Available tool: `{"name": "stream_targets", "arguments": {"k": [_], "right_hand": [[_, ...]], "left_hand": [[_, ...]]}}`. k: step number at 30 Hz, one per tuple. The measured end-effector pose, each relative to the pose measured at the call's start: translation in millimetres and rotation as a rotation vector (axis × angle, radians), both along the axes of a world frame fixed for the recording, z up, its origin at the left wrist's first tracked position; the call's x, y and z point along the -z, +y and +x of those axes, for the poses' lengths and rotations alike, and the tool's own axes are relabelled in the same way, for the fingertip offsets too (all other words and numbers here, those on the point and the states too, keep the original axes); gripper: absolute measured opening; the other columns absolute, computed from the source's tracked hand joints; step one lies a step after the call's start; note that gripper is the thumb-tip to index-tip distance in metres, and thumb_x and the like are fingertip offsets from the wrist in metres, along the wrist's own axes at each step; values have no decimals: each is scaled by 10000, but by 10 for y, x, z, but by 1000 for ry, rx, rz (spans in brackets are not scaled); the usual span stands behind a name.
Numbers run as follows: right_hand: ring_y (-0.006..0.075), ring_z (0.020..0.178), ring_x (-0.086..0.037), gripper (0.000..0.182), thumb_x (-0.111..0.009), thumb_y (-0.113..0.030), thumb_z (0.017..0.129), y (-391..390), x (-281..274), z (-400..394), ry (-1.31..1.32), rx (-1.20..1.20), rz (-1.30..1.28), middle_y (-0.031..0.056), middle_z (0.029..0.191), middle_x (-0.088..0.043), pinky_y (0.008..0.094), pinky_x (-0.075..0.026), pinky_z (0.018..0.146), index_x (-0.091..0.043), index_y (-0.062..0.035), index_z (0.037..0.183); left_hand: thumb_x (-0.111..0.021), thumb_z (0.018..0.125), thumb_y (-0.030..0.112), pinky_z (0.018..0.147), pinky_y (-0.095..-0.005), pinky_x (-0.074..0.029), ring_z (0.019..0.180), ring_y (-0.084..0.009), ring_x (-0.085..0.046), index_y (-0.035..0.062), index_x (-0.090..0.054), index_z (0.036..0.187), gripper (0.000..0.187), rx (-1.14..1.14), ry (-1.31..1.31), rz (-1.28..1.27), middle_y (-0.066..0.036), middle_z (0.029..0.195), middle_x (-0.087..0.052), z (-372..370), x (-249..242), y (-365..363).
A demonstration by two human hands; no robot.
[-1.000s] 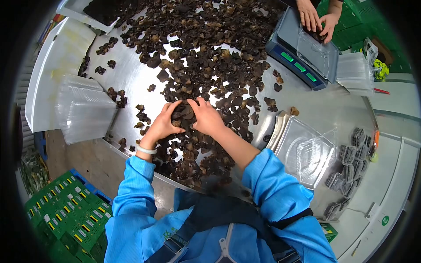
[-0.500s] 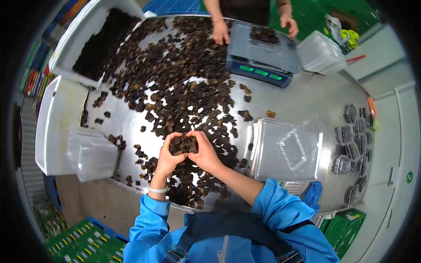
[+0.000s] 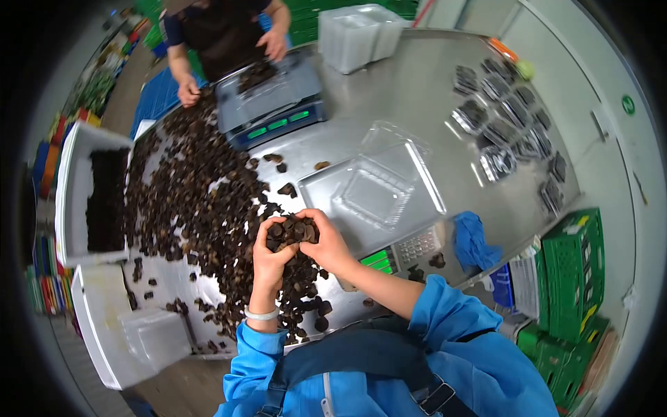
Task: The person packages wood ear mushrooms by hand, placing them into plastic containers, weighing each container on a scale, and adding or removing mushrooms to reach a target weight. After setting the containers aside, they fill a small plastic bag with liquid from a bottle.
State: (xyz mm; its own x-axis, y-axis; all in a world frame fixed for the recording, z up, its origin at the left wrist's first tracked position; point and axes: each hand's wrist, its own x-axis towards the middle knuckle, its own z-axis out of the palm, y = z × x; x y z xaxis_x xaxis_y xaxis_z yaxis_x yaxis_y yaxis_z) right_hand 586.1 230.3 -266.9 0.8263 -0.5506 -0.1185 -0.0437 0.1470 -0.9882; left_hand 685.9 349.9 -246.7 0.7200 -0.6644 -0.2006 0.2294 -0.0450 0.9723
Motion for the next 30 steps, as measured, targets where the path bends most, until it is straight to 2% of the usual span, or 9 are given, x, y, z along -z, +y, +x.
{"name": "stream_targets", "arguments": {"k": [3,8,12,13,16,17,21,25,30], "right_hand": [[131,1126,-558,544,-630,69,788,-410,-63,-297,-24,123,-31,46,1211,-571,294,-463,971,-500,-66,1298],[98,822,-569,555,-630,84,778,-1099,-81,-729,-8,314,137,38,1058,-579,245,-470,699,-500,-72,1294],[107,807,-574,510,-637,73,798,-1395,167,-879,7,390,171,40,1024,-581,256,-477,692,-514,-62,1274],[107,807,-575,501,-638,70,801,-1411,223,-906,12,394,189,40,1021,-581,257,-478,693,-518,-60,1270],[114,815,-579,487,-644,64,806,-1403,347,-933,17,397,251,42,1022,-585,264,-481,700,-524,-52,1264],[116,816,-581,487,-647,62,809,-1398,382,-932,14,418,261,42,1019,-586,267,-482,702,-523,-49,1267],[125,819,-582,489,-657,58,816,-1432,362,-1014,-37,500,320,43,1013,-589,276,-485,706,-519,-38,1276],[120,881,-581,500,-668,36,813,-1551,211,-1206,-98,536,430,46,1049,-595,286,-494,724,-525,-48,1285],[130,878,-577,504,-670,20,830,-1574,51,-1247,-85,586,574,41,1058,-577,301,-498,725,-511,-58,1302]], "left_hand": [[-717,744,-62,908,-281,-507,1050,-136,-613,76,-586,1216,509,134,-55,-13,-43,1131,-653,-166,-121,-563],[-721,716,-24,907,-284,-490,1040,-142,-604,83,-599,1219,529,355,-106,10,-32,1112,-646,-311,44,-1479],[-720,688,-18,968,-323,-470,1132,-222,-593,67,-611,1202,532,479,-291,50,-88,1185,-612,-245,426,-1904],[-732,680,-18,1003,-369,-466,1155,-297,-581,75,-623,1197,537,501,-427,89,-134,1256,-571,-243,458,-1931],[-751,685,-7,1013,-417,-472,1154,-369,-565,94,-634,1203,541,546,-841,193,-155,1314,-542,-306,489,-1919],[-762,687,4,1025,-468,-465,1184,-435,-526,113,-644,1211,548,555,-950,314,-167,1381,-502,-348,488,-1889],[-753,679,0,1046,-540,-428,1277,-460,-438,124,-651,1226,570,505,-1140,400,-162,1445,-472,-447,460,-1803],[-770,663,-8,1109,-542,-348,1356,-426,-380,128,-675,1182,544,399,-1218,420,-145,1455,-466,-580,213,-1814],[-763,701,42,1127,-535,-283,1360,-394,-391,115,-722,992,303,510,-1443,293,-126,1392,-534,-504,334,-1839]]}}
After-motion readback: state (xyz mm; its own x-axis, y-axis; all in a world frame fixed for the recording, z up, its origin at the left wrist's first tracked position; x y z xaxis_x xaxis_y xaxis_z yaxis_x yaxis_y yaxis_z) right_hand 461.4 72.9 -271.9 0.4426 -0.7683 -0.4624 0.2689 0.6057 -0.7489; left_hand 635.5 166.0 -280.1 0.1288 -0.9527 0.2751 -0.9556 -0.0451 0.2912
